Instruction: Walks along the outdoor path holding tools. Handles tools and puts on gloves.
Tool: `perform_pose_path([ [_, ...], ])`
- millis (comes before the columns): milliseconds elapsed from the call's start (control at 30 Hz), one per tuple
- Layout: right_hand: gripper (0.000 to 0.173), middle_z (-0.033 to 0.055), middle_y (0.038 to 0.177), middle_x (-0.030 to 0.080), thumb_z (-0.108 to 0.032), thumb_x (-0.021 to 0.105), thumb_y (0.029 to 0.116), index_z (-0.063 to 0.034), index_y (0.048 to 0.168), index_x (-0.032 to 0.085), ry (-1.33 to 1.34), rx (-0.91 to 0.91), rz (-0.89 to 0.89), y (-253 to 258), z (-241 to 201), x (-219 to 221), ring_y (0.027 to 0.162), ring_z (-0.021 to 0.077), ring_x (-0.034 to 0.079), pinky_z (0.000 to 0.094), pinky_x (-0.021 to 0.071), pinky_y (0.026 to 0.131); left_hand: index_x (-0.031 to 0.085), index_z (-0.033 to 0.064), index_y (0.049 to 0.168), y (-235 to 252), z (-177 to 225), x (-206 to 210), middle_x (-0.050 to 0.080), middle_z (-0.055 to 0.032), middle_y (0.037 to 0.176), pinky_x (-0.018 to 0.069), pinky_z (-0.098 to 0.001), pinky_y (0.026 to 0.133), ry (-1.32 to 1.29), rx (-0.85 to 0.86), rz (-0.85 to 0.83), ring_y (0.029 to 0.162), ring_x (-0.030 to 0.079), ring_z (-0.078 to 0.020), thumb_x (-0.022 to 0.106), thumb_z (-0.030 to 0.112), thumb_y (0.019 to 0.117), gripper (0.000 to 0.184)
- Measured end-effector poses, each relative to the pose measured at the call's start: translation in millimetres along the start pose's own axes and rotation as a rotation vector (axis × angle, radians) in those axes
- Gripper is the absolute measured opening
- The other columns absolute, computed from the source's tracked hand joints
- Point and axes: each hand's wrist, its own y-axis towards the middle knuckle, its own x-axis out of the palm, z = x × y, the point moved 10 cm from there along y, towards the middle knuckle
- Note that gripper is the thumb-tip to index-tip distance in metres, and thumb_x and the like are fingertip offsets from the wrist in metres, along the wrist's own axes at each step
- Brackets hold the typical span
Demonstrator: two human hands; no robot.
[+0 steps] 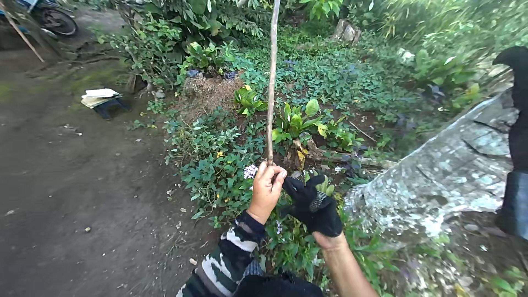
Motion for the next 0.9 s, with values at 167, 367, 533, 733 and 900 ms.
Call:
perform_pose_path([
  [167, 0.086, 0.0196, 0.16, 0.041, -0.061, 0.061, 0.0926, -0.0001, 0.151, 0.045, -0.048, -0.017, -0.031, 1, -10, 2, 0.138, 0.0308, 0.052, 0.0451, 0.0573, 0.097, 0.071, -0.0008, 0.094, 4, -1, -2, 0.061, -0.0084, 0.097, 0.0511, -0.0135, 0.073, 0.012, 0.031, 0.0, 0.081, 0.058, -0.0022, 0.064, 0.013, 0.0978, 0.016],
  [367, 0.072, 0.026, 0.152, 0.048, -0.056, 0.06, 0.095, -0.0009, 0.142, 0.054, 0.066, -0.142, 0.048, -1, -24, 4, 0.136, 0.0403, 0.051, 0.0546, 0.0509, 0.104, 0.071, -0.0009, 0.093, 4, -8, -3, 0.061, -0.0078, 0.097, 0.0514, -0.0132, 0.071, 0.027, 0.017, -0.001, 0.08, 0.058, -0.0014, 0.064, 0.012, 0.0981, 0.016],
  [533, 0.049, 0.0167, 0.126, 0.068, -0.053, 0.061, 0.0943, -0.0159, 0.125, 0.068, 0.251, -0.257, 0.185, 6, -39, 5, 0.117, 0.0367, 0.065, 0.0576, 0.0572, 0.091, 0.073, -0.0008, 0.107, 1, -7, 0, 0.06, -0.0071, 0.099, 0.0485, -0.0124, 0.063, -0.025, 0.003, 0.011, 0.071, 0.054, 0.0005, 0.069, 0.016, 0.0964, 0.02],
  [733, 0.058, 0.0234, 0.134, 0.059, -0.051, 0.036, 0.1059, -0.0156, 0.151, 0.042, 0.207, -0.341, 0.27, 30, -48, -28, 0.12, 0.0413, 0.061, 0.0602, 0.0537, 0.094, 0.073, -0.0001, 0.109, -35, 10, 11, 0.058, -0.0107, 0.103, 0.0459, -0.0099, 0.058, -0.039, -0.013, -0.031, 0.066, 0.051, 0.0029, 0.074, 0.016, 0.0917, 0.023],
  [900, 0.036, 0.0068, 0.107, 0.077, -0.034, 0.08, 0.0824, -0.0154, 0.113, 0.075, 0.122, -0.514, 0.517, -5, -17, -52, 0.099, 0.0194, 0.075, 0.0413, 0.0631, 0.084, 0.073, 0.0017, 0.115, -65, 12, 47, 0.061, -0.0161, 0.104, 0.0483, -0.0138, 0.064, 0.001, 0.016, -0.191, 0.074, 0.056, -0.0039, 0.077, 0.018, 0.0884, 0.031],
])
